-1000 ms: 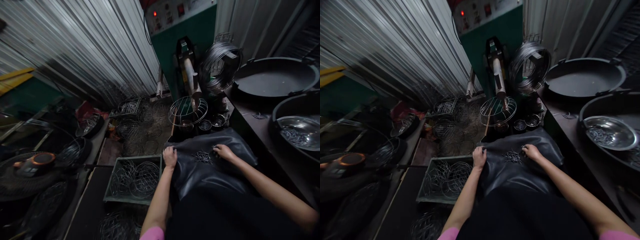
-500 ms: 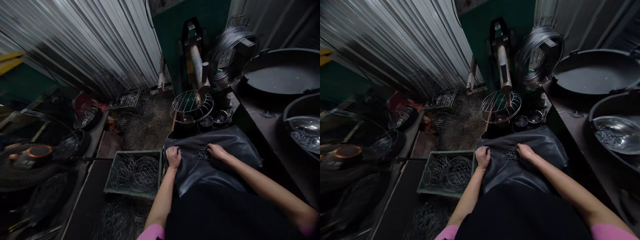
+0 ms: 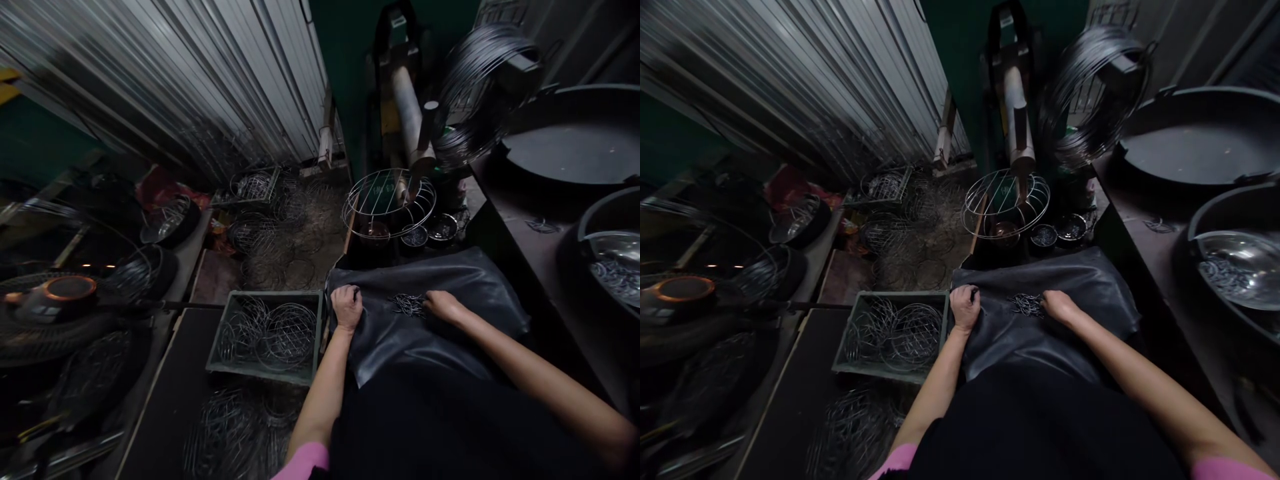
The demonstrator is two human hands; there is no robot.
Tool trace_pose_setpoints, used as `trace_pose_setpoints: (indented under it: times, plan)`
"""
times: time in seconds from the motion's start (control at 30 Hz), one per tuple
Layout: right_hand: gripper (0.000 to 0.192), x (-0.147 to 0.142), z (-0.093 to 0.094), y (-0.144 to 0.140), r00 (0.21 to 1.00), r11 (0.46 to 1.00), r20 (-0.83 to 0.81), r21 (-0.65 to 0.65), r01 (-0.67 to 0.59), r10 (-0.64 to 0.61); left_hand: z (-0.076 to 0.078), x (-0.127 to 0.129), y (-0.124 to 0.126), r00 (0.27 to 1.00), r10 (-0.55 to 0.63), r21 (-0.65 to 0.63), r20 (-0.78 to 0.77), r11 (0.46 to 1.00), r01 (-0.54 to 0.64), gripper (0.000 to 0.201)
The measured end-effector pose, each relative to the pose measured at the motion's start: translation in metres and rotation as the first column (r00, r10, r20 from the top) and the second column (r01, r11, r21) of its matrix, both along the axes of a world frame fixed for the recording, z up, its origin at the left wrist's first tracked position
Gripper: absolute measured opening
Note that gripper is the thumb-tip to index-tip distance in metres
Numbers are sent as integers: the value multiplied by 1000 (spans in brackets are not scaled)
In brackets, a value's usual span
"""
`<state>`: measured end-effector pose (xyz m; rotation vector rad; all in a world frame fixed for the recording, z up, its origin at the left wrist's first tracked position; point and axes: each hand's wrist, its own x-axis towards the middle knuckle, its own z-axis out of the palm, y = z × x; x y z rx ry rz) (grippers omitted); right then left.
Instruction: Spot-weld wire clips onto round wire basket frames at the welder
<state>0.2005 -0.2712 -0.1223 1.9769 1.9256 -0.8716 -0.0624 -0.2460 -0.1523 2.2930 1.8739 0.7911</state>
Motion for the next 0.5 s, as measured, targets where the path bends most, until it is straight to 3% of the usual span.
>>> trace_pose_setpoints:
  times: [0.23,0.5]
  plan:
    - [26,-31,-8,-5,997,1000,74,22,-10,9,0,-2,-1,1000,7,-8,2,1000,-7,13]
    - [19,-5,-10,-1,999,998,-44,52,34,-32,-2,-1,0,1000,7,-9,6,1000,-7,12]
